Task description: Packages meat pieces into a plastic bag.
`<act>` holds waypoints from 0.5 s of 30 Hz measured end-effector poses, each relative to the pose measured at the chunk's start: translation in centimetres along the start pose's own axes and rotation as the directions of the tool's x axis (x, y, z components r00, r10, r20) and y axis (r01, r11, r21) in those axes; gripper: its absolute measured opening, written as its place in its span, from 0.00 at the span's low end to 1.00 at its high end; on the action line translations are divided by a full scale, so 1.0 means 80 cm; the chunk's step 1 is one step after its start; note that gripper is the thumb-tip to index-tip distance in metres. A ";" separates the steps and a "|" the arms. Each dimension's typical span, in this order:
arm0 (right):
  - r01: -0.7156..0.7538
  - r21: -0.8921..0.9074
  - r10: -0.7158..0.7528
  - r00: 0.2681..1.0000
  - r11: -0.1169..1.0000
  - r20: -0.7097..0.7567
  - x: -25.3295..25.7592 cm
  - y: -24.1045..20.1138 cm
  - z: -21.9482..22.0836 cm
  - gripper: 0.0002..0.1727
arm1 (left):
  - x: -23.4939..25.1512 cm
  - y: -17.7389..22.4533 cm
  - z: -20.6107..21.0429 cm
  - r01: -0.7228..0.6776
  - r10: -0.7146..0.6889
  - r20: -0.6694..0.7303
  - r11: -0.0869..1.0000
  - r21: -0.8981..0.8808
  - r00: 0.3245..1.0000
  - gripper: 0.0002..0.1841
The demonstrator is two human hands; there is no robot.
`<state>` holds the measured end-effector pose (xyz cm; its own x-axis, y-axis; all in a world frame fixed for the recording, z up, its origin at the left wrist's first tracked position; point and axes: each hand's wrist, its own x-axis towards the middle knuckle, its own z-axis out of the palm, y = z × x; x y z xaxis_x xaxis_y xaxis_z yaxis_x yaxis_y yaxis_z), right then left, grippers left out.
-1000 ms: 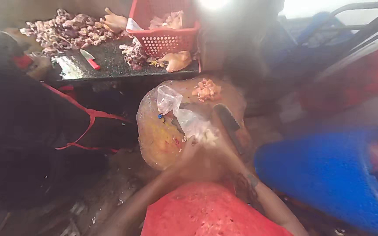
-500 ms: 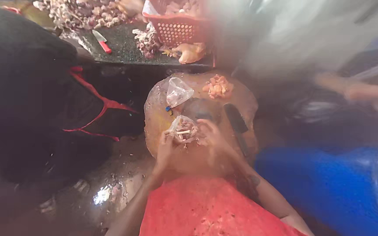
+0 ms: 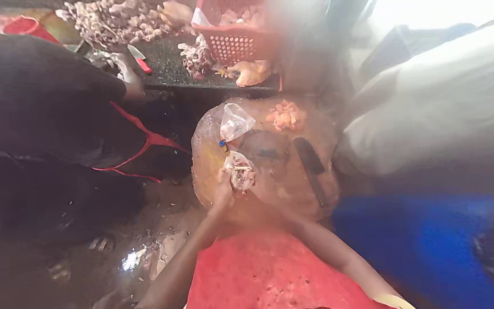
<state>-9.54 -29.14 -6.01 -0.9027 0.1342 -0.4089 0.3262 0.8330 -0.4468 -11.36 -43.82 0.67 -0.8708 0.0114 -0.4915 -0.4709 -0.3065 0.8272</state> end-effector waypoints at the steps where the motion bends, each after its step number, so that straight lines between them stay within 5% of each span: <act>1: 0.022 0.077 -0.022 1.000 0.997 0.005 -0.001 0.005 -0.006 0.38 | -0.005 0.012 -0.002 -0.013 0.013 0.009 0.999 -0.035 1.000 0.14; 5: 0.134 0.410 -0.163 0.986 0.902 0.038 -0.010 0.028 -0.048 0.22 | -0.033 0.046 -0.023 -0.058 0.064 0.064 0.994 -0.093 0.996 0.13; 10: 0.333 0.407 -0.441 0.874 0.850 0.206 -0.040 -0.053 -0.110 0.26 | -0.036 0.026 -0.047 0.048 -0.050 0.084 0.999 0.019 0.995 0.14; 13: 0.407 0.588 -0.557 0.826 0.699 0.090 -0.038 -0.075 -0.103 0.27 | -0.040 0.044 -0.060 -0.024 0.028 0.054 0.997 -0.073 0.998 0.14; 15: 0.412 0.490 -0.446 0.893 0.768 -0.051 -0.035 -0.051 -0.101 0.24 | -0.048 0.075 -0.083 -0.066 0.066 -0.010 0.986 -0.151 0.998 0.13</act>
<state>-10.60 -28.58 3.37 -0.9664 -0.2246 -0.1252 0.0163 0.4325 -0.9015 -9.90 -52.05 5.69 -0.8984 -0.0181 -0.4388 -0.3854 -0.4465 0.8075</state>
